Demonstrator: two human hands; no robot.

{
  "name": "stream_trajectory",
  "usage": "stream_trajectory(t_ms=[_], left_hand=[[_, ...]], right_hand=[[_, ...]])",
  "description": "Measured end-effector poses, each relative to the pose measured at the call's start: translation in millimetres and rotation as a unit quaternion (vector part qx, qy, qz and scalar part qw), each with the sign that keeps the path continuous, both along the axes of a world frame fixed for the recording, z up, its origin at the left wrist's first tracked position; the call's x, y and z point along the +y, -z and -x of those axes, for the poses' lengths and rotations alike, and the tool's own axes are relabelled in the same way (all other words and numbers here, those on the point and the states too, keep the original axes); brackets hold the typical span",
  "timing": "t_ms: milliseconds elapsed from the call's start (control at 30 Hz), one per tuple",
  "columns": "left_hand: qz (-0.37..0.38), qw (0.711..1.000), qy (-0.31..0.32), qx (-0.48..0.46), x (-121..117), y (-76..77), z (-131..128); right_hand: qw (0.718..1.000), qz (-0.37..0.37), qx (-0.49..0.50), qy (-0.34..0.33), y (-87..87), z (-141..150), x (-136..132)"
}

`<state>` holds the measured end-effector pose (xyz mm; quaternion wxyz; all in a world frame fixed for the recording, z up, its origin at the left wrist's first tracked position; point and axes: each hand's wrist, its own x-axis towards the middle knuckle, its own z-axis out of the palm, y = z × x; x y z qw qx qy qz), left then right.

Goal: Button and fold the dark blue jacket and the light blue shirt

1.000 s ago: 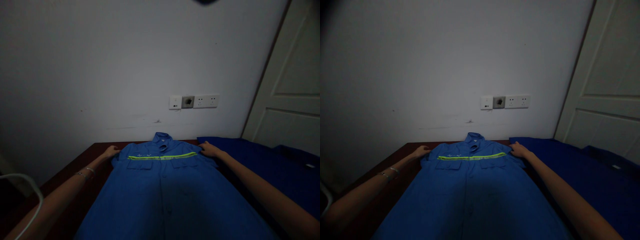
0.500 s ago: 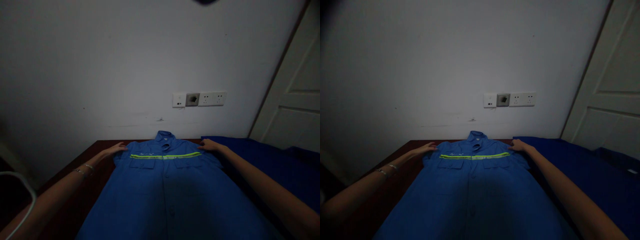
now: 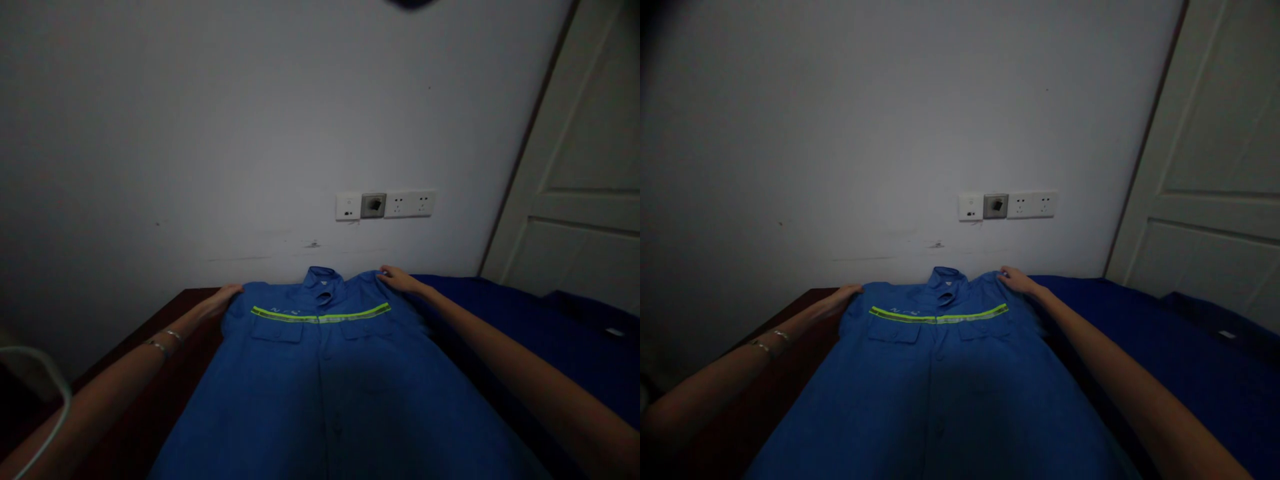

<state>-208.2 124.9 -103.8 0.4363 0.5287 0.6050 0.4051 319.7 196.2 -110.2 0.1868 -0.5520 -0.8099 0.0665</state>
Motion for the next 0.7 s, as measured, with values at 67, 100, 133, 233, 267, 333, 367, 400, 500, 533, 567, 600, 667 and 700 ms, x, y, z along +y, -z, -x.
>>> stream_trajectory(t_ms=[67,100,133,233,267,333,367,400,500,533,567,600,667,700], left_hand=[[-0.005,1.000,0.005,0.022,2,-1.2,0],[-0.011,0.999,-0.001,0.038,3,-1.5,1],[-0.015,0.999,-0.002,0.049,4,-1.9,2],[0.013,0.998,0.036,0.044,3,-5.5,9],[0.037,0.997,0.059,0.036,1,-7.9,11],[0.093,0.990,0.097,0.040,-5,-14.2,16],[0.119,0.986,0.105,0.057,-8,-17.6,18],[0.140,0.981,0.108,0.081,-12,-20.8,20],[0.157,0.970,0.103,0.153,-19,-27.4,24],[0.148,0.971,0.099,0.162,-20,-28.5,23],[0.131,0.973,0.096,0.161,-20,-29.2,22],[0.110,0.978,0.091,0.154,-20,-29.7,21],[0.064,0.986,0.071,0.136,-20,-30.5,16],[0.042,0.989,0.056,0.129,-19,-30.7,13]], right_hand=[[0.999,-0.027,-0.044,-0.005,-4.7,-4,-1],[0.997,-0.036,-0.071,-0.009,-7.9,-6,-2],[0.995,-0.041,-0.093,-0.010,-11.4,-7,-3],[0.993,-0.037,-0.109,-0.008,-23.5,-9,-6],[0.994,-0.019,-0.107,-0.004,-27.7,-9,-7],[0.993,0.056,-0.108,0.009,-35.6,-13,-9],[0.987,0.112,-0.112,0.016,-39.4,-16,-10],[0.978,0.171,-0.116,0.021,-43.1,-19,-12],[0.952,0.276,-0.127,0.023,-53.9,-30,-18],[0.951,0.279,-0.130,0.021,-57.6,-32,-20],[0.953,0.272,-0.132,0.019,-61.2,-34,-22],[0.958,0.257,-0.127,0.013,-64.8,-35,-24],[0.970,0.223,-0.093,-0.010,-71.1,-35,-27],[0.976,0.205,-0.068,-0.025,-73.8,-34,-28]])
